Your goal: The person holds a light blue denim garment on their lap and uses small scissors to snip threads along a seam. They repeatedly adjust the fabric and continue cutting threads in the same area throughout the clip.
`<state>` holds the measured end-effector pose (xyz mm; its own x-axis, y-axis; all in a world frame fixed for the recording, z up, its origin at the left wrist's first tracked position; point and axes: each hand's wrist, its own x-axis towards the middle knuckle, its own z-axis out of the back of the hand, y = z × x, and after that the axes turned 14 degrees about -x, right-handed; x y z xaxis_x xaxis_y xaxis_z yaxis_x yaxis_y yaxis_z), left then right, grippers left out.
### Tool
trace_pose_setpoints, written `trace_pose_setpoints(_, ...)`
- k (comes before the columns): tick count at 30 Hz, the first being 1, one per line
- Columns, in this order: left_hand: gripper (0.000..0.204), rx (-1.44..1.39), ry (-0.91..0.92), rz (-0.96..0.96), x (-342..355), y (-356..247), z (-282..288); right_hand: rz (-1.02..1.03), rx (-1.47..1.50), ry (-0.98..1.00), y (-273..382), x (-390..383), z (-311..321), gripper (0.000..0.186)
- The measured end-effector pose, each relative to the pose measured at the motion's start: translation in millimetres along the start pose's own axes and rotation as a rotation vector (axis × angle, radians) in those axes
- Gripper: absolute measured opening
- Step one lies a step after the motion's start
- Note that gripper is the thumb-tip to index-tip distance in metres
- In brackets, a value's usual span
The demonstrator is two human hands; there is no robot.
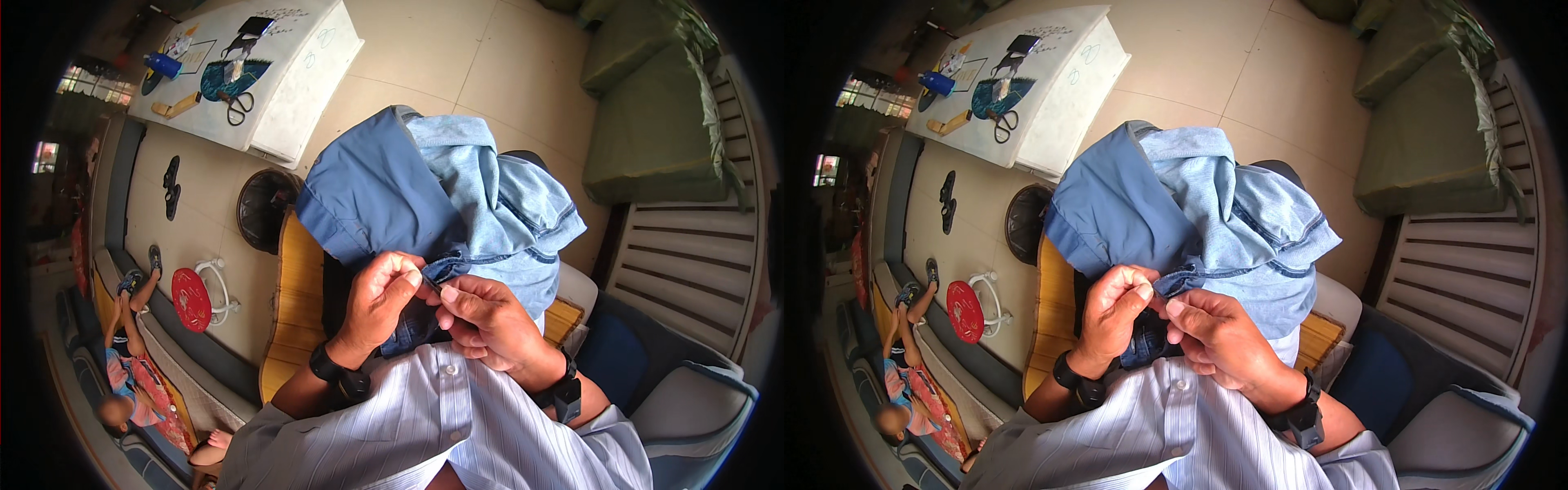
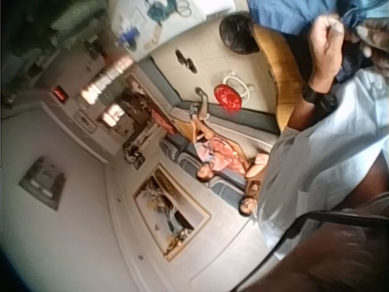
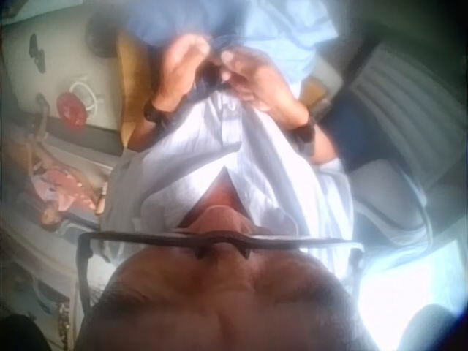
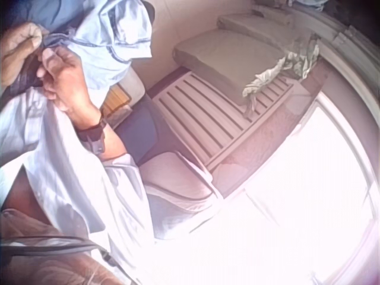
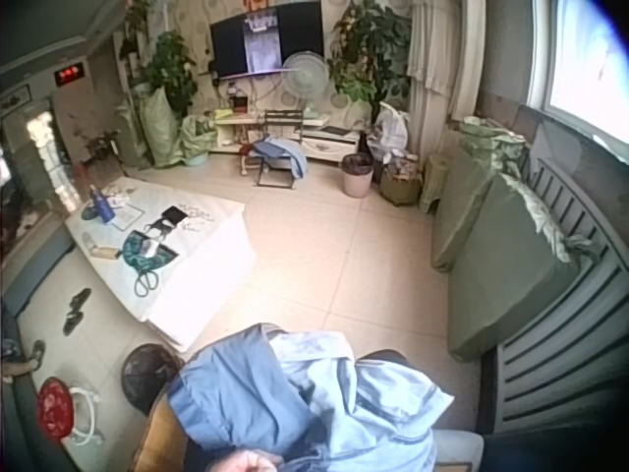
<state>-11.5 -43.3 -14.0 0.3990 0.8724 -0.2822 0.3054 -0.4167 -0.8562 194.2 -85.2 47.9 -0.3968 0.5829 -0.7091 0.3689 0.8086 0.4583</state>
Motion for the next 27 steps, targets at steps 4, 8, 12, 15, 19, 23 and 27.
trace_pose_setpoints(4, 0.023, -0.001, -0.012, -0.01, -1, 3, 0, -0.019, -0.015, -0.018, 3, -1, -3, 0.026)
trace_pose_setpoints(8, 0.021, 0.021, -0.024, -0.004, -1, 1, 0, -0.027, -0.002, -0.025, 2, 2, -3, 0.025)
trace_pose_setpoints(12, 0.021, 0.011, -0.032, -0.016, -1, 1, -2, -0.014, 0.018, -0.021, 4, 3, -6, 0.023)
trace_pose_setpoints(15, 0.021, 0.006, -0.034, -0.024, -1, 1, -3, -0.001, 0.019, -0.031, 4, 6, -8, 0.026)
trace_pose_setpoints(19, 0.02, 0.038, -0.047, -0.03, 0, 3, -2, 0.001, 0.038, -0.042, 2, 9, -7, 0.027)
trace_pose_setpoints(23, 0.013, 0.068, -0.052, -0.053, 0, 6, 0, 0.001, 0.051, -0.052, 0, 12, -7, 0.024)
trace_pose_setpoints(27, 0.009, 0.072, -0.074, -0.076, 1, 4, -3, 0.006, 0.061, -0.056, -2, 13, -5, 0.021)
